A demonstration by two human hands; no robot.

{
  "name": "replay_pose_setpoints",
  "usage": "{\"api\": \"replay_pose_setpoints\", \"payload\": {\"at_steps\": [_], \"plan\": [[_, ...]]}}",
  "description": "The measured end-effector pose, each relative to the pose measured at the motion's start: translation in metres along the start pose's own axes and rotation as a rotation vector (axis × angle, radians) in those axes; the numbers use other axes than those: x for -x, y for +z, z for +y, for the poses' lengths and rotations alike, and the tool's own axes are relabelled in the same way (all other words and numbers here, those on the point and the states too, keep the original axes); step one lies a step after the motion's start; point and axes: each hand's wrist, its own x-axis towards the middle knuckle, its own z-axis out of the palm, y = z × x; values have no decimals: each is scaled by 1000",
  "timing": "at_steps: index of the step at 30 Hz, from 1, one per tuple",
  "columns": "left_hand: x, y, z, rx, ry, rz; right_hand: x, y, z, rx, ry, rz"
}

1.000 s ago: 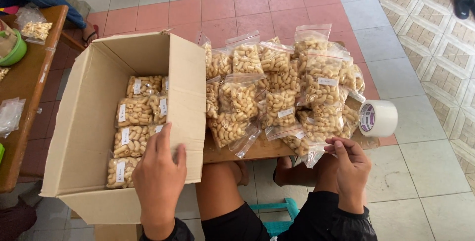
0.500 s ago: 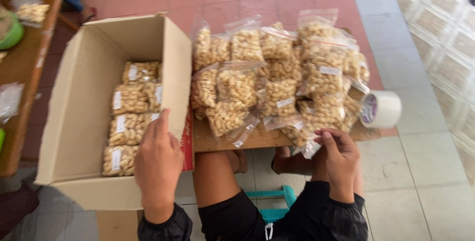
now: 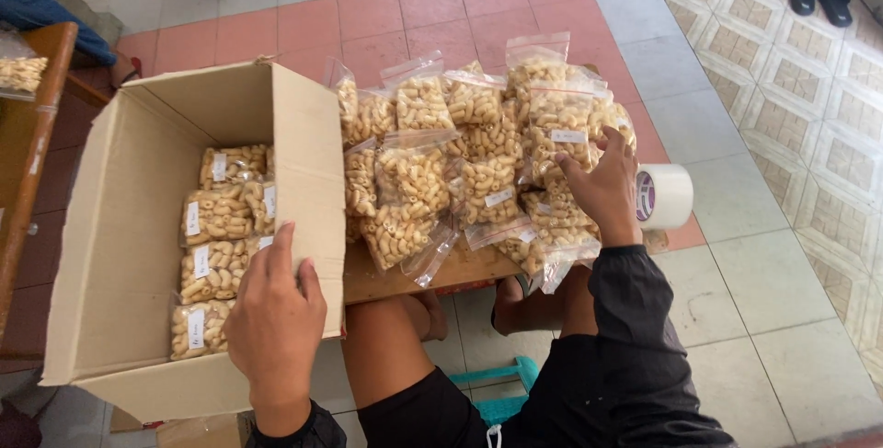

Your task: Packing small plastic bags of snacks into a cardboard box for shipping.

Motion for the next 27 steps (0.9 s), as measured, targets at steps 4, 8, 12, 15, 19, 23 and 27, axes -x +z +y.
{"api": "replay_pose_setpoints", "payload": {"at_steps": [4, 8, 12, 15, 19, 23, 27], "plan": [[1, -1, 1, 3, 20, 49, -15, 17, 1, 87, -4, -7], [0, 0, 0, 29, 43, 85, -22, 36, 16, -2, -84, 106], [1, -7, 4, 112, 169, 303, -19, 50, 43, -134, -246, 254], [3, 0, 21, 248, 202, 365, -1, 53, 47, -172, -389, 329], [5, -2, 68, 704, 336, 296, 45, 58, 34, -198, -518, 378], [-2, -12, 103, 1139, 192, -358, 94, 57, 15, -365, -722, 372], [-2, -1, 123, 1494, 39, -488, 124, 75, 18, -557, -760, 288]]}}
